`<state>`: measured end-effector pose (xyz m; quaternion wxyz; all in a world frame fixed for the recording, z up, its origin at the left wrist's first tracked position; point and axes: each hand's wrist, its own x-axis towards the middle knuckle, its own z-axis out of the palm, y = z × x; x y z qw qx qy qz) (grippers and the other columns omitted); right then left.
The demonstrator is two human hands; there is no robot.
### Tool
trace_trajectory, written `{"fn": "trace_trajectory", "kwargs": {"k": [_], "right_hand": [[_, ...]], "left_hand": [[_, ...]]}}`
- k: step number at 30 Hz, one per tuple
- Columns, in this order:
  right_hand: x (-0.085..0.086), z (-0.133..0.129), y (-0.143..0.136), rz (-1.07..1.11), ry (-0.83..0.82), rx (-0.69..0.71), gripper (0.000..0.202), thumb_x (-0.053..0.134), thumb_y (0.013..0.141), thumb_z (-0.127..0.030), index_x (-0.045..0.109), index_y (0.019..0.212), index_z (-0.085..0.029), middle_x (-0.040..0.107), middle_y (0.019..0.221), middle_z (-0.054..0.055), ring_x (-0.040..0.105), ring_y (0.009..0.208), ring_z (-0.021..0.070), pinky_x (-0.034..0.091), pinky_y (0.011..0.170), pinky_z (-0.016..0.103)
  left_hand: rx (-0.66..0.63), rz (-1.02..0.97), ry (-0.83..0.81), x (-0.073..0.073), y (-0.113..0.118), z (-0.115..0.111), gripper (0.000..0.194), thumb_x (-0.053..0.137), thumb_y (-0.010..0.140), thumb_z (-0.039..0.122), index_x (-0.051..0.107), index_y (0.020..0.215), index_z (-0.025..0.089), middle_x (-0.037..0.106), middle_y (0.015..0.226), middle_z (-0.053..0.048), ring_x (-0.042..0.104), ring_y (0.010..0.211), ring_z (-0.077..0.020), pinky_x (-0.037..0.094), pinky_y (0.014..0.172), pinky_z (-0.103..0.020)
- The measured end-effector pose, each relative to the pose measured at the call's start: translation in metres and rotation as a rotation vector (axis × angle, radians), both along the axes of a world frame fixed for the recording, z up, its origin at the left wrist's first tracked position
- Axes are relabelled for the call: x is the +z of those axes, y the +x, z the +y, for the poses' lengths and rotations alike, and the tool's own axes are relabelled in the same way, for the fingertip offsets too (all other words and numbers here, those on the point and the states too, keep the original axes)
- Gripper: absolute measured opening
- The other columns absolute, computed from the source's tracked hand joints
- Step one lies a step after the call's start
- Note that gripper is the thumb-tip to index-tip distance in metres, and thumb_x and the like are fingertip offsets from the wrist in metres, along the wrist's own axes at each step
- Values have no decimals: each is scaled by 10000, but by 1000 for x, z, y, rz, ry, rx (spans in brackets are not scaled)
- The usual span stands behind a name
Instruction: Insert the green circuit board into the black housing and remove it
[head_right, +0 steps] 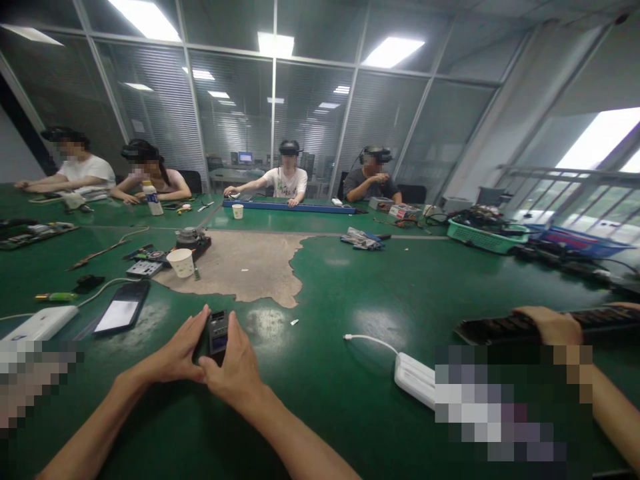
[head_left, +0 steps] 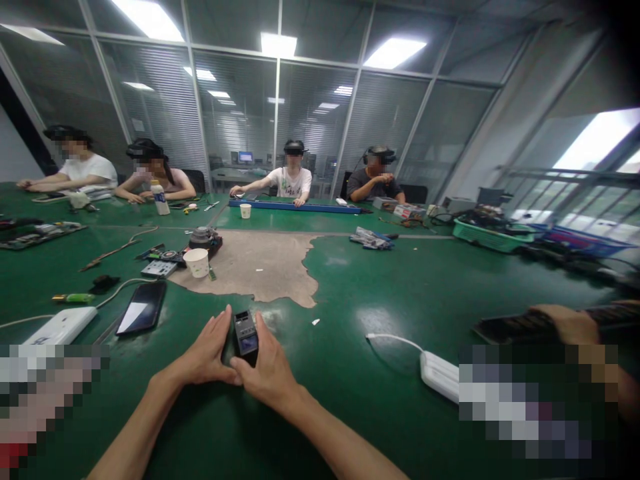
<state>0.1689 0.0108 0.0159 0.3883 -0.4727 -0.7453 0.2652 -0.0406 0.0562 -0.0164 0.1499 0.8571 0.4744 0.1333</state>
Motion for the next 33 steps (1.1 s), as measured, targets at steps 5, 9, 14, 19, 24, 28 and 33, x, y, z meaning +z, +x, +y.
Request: {"fn": "trace_trajectory", "kwargs": {"k": [5, 9, 14, 19, 24, 28, 33], "right_hand": [[-16, -5, 2, 67, 20, 27, 953, 689, 735, -206, 183, 1534, -92, 358, 1530, 217, 363, 1411, 337, 326, 1156, 519], [-23, -7, 1, 90, 66, 27, 873, 619, 788, -159, 176, 1538, -93, 370, 1528, 201, 378, 1405, 315, 344, 1151, 509], [-24, -7, -1, 116, 45, -1, 823, 601, 811, -158, 211, 1534, -105, 407, 1509, 189, 415, 1383, 306, 360, 1141, 507], [-10, -10, -4, 222, 64, -85, 787, 617, 825, -196, 259, 1523, -138, 438, 1497, 154, 420, 1384, 297, 362, 1143, 496], [16, -6, 2, 322, 124, -147, 760, 602, 868, -243, 234, 1531, -182, 459, 1488, 122, 434, 1377, 275, 373, 1137, 489], [26, -3, 19, 280, 174, -178, 750, 626, 859, -271, 279, 1518, -177, 459, 1487, 129, 444, 1370, 283, 389, 1128, 480], [15, -8, 41, 154, 120, -246, 752, 614, 852, -246, 282, 1517, -135, 466, 1475, 164, 433, 1377, 296, 367, 1138, 492]], "left_hand": [[-6, -14, 23, -1, 1, 0, 1467, 772, 630, 670, -337, 1469, 204, -25, 1620, -239, 59, 1467, -453, 126, 1163, -638], [18, 4, 23, -2, 3, 1, 1493, 784, 604, 674, -335, 1471, 198, 11, 1615, -259, 83, 1461, -467, 148, 1153, -648], [8, 22, 28, -3, 2, 2, 1512, 758, 590, 735, -352, 1460, 191, 1, 1613, -264, 70, 1463, -462, 148, 1158, -640], [7, 24, 25, -3, 0, 3, 1506, 743, 592, 758, -368, 1449, 211, -5, 1616, -252, 56, 1466, -453, 123, 1161, -643], [-7, 29, -6, 1, 0, 1, 1509, 724, 592, 783, -371, 1446, 194, -24, 1612, -257, 46, 1464, -459, 136, 1158, -636], [0, 39, 2, 5, 1, -1, 1488, 704, 611, 789, -350, 1459, 168, -21, 1609, -269, 42, 1465, -454, 132, 1160, -619], [6, 40, -7, 5, 1, -2, 1479, 695, 610, 792, -320, 1475, 153, -14, 1608, -265, 46, 1460, -460, 129, 1162, -608]]}}
